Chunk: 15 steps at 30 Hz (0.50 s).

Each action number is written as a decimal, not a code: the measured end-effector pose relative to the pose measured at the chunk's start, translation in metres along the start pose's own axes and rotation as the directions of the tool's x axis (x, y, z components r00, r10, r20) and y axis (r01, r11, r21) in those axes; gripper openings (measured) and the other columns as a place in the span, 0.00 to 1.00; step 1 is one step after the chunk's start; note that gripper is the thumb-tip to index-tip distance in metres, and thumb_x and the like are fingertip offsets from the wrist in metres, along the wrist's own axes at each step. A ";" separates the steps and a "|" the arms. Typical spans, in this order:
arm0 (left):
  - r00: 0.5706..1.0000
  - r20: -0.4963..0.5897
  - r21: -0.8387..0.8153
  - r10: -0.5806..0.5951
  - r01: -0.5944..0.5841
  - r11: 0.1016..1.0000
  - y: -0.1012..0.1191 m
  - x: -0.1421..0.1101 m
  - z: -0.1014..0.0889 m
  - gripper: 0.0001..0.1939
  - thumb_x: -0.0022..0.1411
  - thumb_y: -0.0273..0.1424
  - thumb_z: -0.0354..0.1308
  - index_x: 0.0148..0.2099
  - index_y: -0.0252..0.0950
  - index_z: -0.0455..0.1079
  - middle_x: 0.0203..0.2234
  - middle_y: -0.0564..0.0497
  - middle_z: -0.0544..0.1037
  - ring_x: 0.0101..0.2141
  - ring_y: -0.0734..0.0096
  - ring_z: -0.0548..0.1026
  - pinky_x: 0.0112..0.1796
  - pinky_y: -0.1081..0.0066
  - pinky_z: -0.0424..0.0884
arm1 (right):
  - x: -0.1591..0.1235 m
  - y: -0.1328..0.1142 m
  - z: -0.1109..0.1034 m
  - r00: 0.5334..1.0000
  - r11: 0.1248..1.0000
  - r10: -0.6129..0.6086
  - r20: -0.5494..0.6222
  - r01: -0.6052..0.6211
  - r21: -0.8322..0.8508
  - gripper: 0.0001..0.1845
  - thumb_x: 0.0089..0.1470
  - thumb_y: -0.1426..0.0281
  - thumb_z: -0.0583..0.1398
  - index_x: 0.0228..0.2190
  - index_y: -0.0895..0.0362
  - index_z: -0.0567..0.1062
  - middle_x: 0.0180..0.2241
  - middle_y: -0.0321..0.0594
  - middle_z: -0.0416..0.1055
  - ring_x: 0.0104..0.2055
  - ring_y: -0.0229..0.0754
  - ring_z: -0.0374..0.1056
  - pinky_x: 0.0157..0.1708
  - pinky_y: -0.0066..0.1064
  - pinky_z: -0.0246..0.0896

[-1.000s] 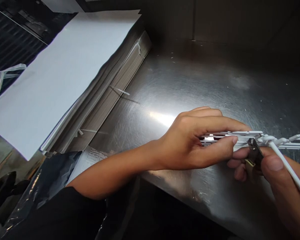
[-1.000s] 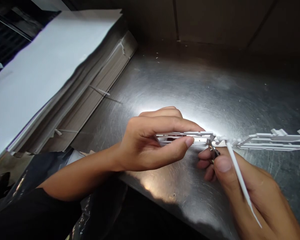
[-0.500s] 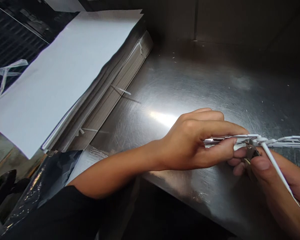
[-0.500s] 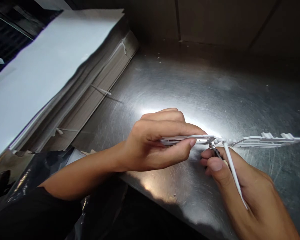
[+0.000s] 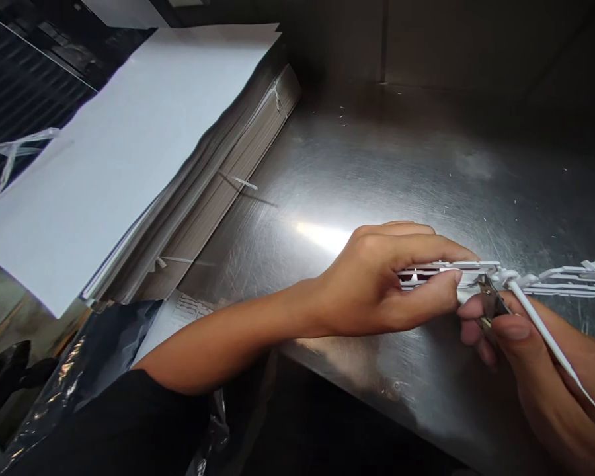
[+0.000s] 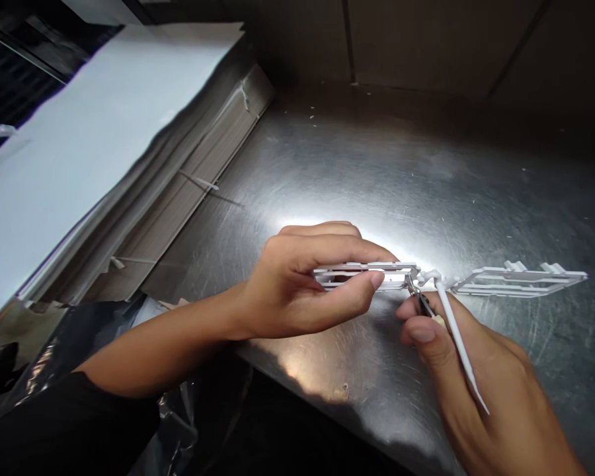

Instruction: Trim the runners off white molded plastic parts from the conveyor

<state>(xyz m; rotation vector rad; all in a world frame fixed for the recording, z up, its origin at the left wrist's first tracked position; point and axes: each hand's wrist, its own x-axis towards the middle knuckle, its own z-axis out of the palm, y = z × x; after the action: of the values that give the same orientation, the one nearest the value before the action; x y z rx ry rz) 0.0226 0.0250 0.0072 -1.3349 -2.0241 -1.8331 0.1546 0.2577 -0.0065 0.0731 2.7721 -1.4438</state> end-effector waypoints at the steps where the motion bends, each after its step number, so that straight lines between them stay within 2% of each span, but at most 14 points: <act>1: 1.000 0.000 -0.007 -0.002 0.002 1.000 0.000 0.000 0.000 0.08 0.76 0.22 0.65 0.47 0.36 0.85 0.37 0.51 0.86 0.35 0.73 0.83 0.41 0.75 0.79 | -0.001 0.001 -0.001 1.000 1.000 -0.014 0.027 0.014 -0.013 0.21 0.79 0.44 0.57 0.48 0.45 0.81 0.38 0.38 0.75 0.37 0.45 0.76 0.34 0.21 0.76; 6: 1.000 -0.008 -0.031 -0.014 0.013 0.999 0.001 0.000 0.001 0.06 0.76 0.23 0.67 0.47 0.35 0.85 0.36 0.51 0.85 0.35 0.72 0.84 0.39 0.75 0.80 | 0.003 -0.010 -0.001 0.994 0.993 -0.110 0.015 0.111 -0.032 0.15 0.81 0.50 0.58 0.49 0.44 0.79 0.36 0.34 0.75 0.31 0.40 0.75 0.32 0.15 0.72; 9: 1.000 -0.020 -0.029 -0.016 0.016 0.999 0.000 -0.001 0.001 0.06 0.75 0.22 0.67 0.49 0.35 0.85 0.38 0.51 0.86 0.36 0.72 0.85 0.40 0.75 0.81 | 0.008 -0.017 0.000 0.987 0.987 -0.159 0.024 0.159 -0.007 0.14 0.82 0.52 0.58 0.46 0.44 0.78 0.34 0.33 0.75 0.30 0.39 0.74 0.30 0.15 0.71; 11: 1.000 -0.029 -0.025 -0.008 0.007 1.000 0.000 -0.001 0.002 0.07 0.74 0.22 0.67 0.49 0.35 0.85 0.38 0.51 0.86 0.37 0.72 0.86 0.42 0.75 0.82 | 0.007 -0.018 -0.001 0.987 0.988 -0.154 0.038 0.154 0.019 0.15 0.83 0.52 0.58 0.46 0.44 0.79 0.37 0.33 0.77 0.34 0.41 0.76 0.32 0.17 0.74; 15: 0.999 -0.038 -0.032 -0.028 0.027 0.999 0.002 -0.002 0.001 0.07 0.75 0.21 0.67 0.50 0.35 0.85 0.37 0.52 0.86 0.36 0.72 0.85 0.41 0.75 0.83 | 0.000 -0.016 -0.005 0.998 0.994 -0.048 0.048 0.043 0.095 0.16 0.82 0.50 0.56 0.53 0.40 0.82 0.47 0.35 0.80 0.48 0.49 0.80 0.45 0.23 0.80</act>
<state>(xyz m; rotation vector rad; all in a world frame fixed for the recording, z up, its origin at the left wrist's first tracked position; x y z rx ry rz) 0.0256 0.0251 0.0074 -1.2752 -2.0128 -1.8943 0.1543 0.2525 0.0091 -0.0256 2.6823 -1.5640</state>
